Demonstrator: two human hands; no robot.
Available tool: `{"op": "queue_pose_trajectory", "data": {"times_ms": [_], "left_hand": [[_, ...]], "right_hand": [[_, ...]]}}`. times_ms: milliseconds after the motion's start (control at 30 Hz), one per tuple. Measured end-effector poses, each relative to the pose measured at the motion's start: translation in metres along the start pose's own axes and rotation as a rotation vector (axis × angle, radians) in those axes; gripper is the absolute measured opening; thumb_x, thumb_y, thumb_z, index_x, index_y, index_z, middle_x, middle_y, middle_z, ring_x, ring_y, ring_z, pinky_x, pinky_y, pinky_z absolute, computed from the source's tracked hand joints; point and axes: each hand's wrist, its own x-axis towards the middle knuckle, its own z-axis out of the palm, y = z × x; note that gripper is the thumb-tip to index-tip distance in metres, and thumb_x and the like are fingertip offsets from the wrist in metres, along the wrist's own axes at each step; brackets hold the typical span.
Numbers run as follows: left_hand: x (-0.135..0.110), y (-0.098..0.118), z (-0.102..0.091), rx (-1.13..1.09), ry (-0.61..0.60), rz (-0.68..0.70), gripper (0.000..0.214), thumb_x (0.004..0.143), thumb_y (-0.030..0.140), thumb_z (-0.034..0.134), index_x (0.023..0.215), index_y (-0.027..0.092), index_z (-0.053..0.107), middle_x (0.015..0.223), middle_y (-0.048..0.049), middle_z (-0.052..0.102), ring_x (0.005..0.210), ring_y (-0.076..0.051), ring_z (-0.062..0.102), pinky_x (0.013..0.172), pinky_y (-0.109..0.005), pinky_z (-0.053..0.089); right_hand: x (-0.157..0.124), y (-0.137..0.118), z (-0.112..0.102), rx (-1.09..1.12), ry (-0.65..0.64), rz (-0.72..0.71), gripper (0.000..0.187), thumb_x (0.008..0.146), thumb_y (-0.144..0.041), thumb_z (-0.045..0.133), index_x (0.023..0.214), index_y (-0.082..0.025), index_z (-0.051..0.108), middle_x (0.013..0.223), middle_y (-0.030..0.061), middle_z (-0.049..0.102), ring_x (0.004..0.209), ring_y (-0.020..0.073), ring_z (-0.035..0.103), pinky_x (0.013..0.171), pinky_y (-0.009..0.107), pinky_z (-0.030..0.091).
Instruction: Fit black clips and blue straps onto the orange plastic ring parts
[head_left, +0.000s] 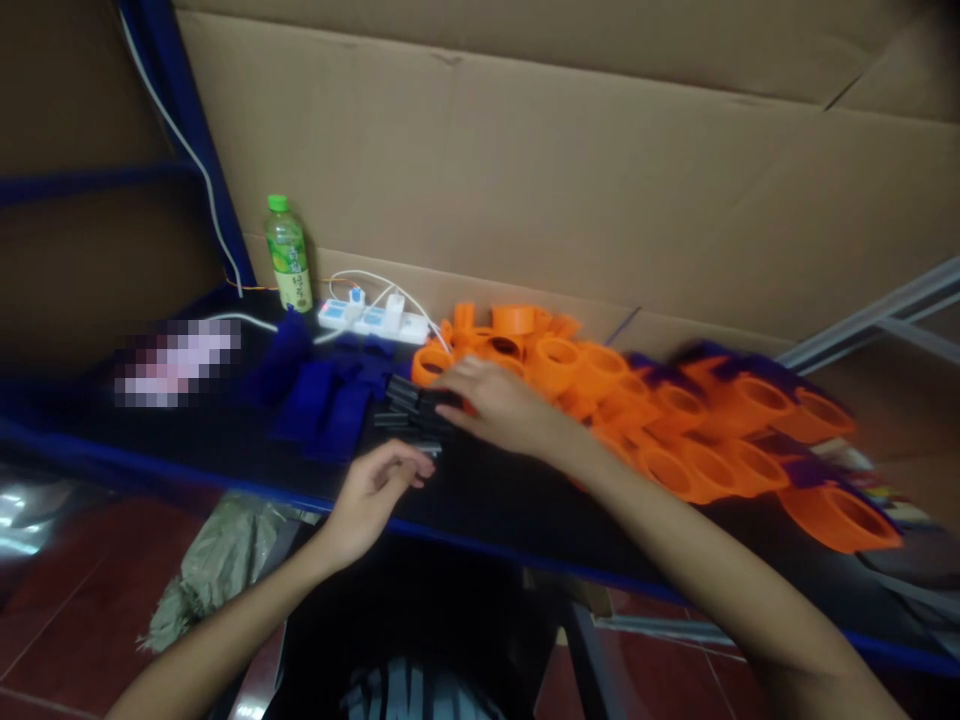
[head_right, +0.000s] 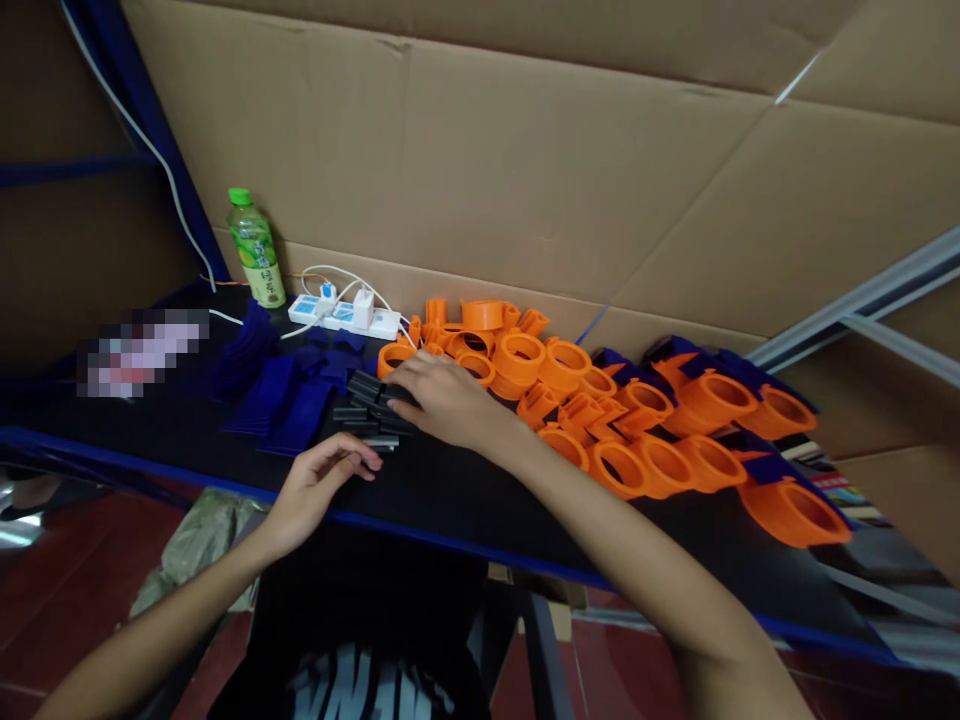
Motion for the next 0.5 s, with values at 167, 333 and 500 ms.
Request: {"op": "queue_pose_trajectory", "data": {"times_ms": [167, 333, 500], "left_hand": [[0.000, 0.001, 0.000, 0.005, -0.002, 0.002, 0.026, 0.096, 0.040, 0.060, 0.095, 0.018, 0.072, 0.096, -0.0085, 0.074, 0.089, -0.022, 0.070, 0.082, -0.036, 0.058], [-0.002, 0.002, 0.001, 0.013, 0.003, 0.000, 0.024, 0.096, 0.039, 0.060, 0.094, 0.018, 0.072, 0.095, -0.0083, 0.074, 0.089, -0.022, 0.070, 0.081, -0.035, 0.057], [-0.003, 0.003, 0.002, 0.021, -0.008, 0.003, 0.025, 0.096, 0.039, 0.060, 0.093, 0.018, 0.072, 0.095, -0.0080, 0.073, 0.087, -0.021, 0.069, 0.081, -0.034, 0.057]], "right_hand": [[0.003, 0.004, 0.006, -0.010, 0.010, 0.014, 0.026, 0.097, -0.034, 0.058, 0.117, -0.024, 0.069, 0.110, 0.0076, 0.070, 0.104, 0.0247, 0.064, 0.094, 0.044, 0.050], [-0.001, 0.039, 0.002, -0.039, 0.084, 0.146, 0.028, 0.097, -0.036, 0.056, 0.117, -0.023, 0.070, 0.117, 0.0076, 0.071, 0.111, 0.0272, 0.062, 0.099, 0.047, 0.049], [-0.003, 0.099, -0.004, -0.168, 0.208, 0.326, 0.041, 0.094, -0.039, 0.057, 0.129, -0.020, 0.065, 0.126, 0.0129, 0.067, 0.120, 0.0346, 0.058, 0.102, 0.055, 0.046]]}}
